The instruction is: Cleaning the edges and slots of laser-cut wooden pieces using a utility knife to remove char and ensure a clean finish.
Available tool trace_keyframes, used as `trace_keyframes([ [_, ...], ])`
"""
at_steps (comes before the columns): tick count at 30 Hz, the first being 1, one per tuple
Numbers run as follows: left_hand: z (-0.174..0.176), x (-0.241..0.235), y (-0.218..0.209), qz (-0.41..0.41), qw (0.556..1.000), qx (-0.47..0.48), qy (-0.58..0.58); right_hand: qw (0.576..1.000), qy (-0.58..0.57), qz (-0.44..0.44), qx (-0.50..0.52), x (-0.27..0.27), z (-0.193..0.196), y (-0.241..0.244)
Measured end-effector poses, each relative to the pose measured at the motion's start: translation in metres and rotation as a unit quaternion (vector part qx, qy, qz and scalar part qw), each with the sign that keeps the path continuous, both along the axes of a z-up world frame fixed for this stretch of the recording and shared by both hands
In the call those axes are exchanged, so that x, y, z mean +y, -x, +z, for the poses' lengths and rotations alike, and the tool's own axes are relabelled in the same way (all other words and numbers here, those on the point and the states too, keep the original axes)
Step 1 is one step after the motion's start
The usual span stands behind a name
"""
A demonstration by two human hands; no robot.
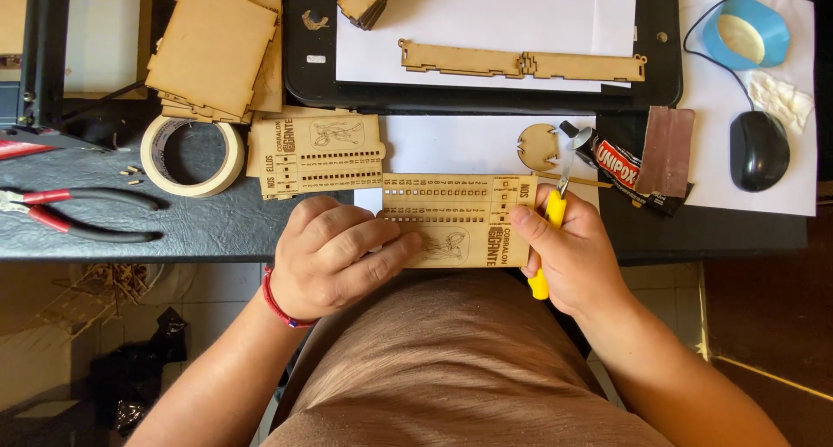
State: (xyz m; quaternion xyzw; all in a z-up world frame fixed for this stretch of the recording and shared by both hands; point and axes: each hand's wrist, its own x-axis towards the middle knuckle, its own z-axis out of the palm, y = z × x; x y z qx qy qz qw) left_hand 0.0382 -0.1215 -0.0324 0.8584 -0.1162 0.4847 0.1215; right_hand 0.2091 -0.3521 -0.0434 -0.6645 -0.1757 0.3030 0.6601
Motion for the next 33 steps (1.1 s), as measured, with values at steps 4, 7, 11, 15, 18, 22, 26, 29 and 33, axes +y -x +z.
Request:
trace_keyframes([
  [4, 0.008, 0.001, -0.001, 0.002, 1.000, 0.002, -0.018, 1.000, -0.012, 0.016, -0.024, 0.000, 0.007, -0.005],
  [7, 0.011, 0.003, -0.001, 0.003, 1.000, 0.012, -0.026, 0.998, 0.002, 0.026, -0.056, 0.006, 0.018, -0.008],
  [11, 0.004, 0.003, 0.002, 0.033, 0.985, 0.172, -0.007, 0.936, 0.186, 0.024, -0.297, 0.009, 0.046, -0.031],
  [15, -0.008, 0.000, 0.016, 0.029, 0.976, 0.214, 0.015, 0.930, 0.231, -0.002, -0.288, -0.011, 0.048, -0.035],
  [18, -0.009, -0.004, 0.015, 0.080, 0.970, 0.231, 0.003, 0.924, 0.251, 0.019, -0.286, -0.012, 0.047, -0.027],
  [22, -0.007, -0.011, 0.006, 0.116, 0.937, 0.329, -0.003, 0.915, 0.307, 0.077, -0.249, 0.001, 0.058, -0.011],
  [26, -0.010, -0.018, -0.005, 0.124, 0.903, 0.411, -0.003, 0.887, 0.372, 0.136, -0.236, 0.006, 0.070, -0.006],
  [29, -0.001, -0.015, -0.009, 0.081, 0.919, 0.386, 0.024, 0.910, 0.299, 0.117, -0.261, -0.005, 0.062, -0.015],
  [33, -0.004, -0.003, -0.016, 0.028, 0.934, 0.351, 0.061, 0.935, 0.230, 0.064, -0.264, -0.024, 0.046, -0.025],
])
